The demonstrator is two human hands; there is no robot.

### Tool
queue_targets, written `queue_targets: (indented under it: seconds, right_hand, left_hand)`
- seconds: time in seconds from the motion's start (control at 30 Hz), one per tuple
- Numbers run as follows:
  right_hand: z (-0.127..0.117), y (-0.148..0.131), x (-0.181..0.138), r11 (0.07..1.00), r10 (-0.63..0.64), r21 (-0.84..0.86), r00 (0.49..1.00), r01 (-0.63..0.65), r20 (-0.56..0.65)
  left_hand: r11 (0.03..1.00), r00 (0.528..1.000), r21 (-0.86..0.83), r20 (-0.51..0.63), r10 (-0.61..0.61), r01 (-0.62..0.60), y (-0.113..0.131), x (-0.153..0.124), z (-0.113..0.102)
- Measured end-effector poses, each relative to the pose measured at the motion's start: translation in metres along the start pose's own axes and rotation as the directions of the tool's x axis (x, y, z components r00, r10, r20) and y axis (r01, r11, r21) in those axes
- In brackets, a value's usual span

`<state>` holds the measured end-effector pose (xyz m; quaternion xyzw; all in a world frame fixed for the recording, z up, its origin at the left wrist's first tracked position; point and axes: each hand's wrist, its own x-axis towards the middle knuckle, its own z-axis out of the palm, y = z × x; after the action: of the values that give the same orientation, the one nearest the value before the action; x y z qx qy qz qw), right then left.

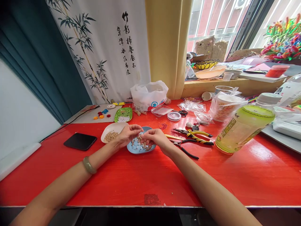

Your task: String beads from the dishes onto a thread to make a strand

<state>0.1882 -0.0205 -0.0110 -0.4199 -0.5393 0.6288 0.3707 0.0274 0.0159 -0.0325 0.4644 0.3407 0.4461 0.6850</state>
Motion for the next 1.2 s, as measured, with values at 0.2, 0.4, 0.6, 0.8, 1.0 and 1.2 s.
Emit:
queue_targets:
  seconds: [0.2,0.4,0.6,0.8,1.0,1.2]
  right_hand:
    - [-0.0004,-0.0003,0.0,1.0,0.007,0.005,1.0,-0.007,-0.014]
    - [-0.0008,-0.0007,0.0004,1.0,0.018,0.013,1.0,-0.018,-0.016]
    - [0.0005,-0.0018,-0.0007,1.0,0.011,0.011,1.0,-0.01,-0.013]
    - [0.0004,-0.0032,-0.0015,1.0,0.005,0.003,1.0,-0.005,-0.012]
    - [-0.001,-0.0011,-0.0005,1.0,-0.002,0.004,1.0,0.003,-0.007]
    - [-0.0002,-0.0021,-0.0013,1.0,0.01,0.004,1.0,-0.01,-0.016]
  left_hand:
    - [1.0,1.0,-0.01,0.015,0.023,-0.023,-0.0006,0.0005,-0.0013]
    - [1.0,1.0,-0.015,0.006,0.025,-0.024,-0.0008,0.0002,-0.0017]
    - [1.0,1.0,-0.012,0.004,0.023,-0.023,-0.0002,-0.0004,-0.0007]
    - [1.0,1.0,-0.011,-0.005,0.019,-0.019,-0.0002,-0.0002,-0.0007]
    - [1.0,1.0,-0.012,-0.017,0.018,-0.018,-0.0003,0.0002,-0.001]
    - [1.0,1.0,-0.007,-0.013,0.022,-0.022,0.0002,-0.0005,0.0]
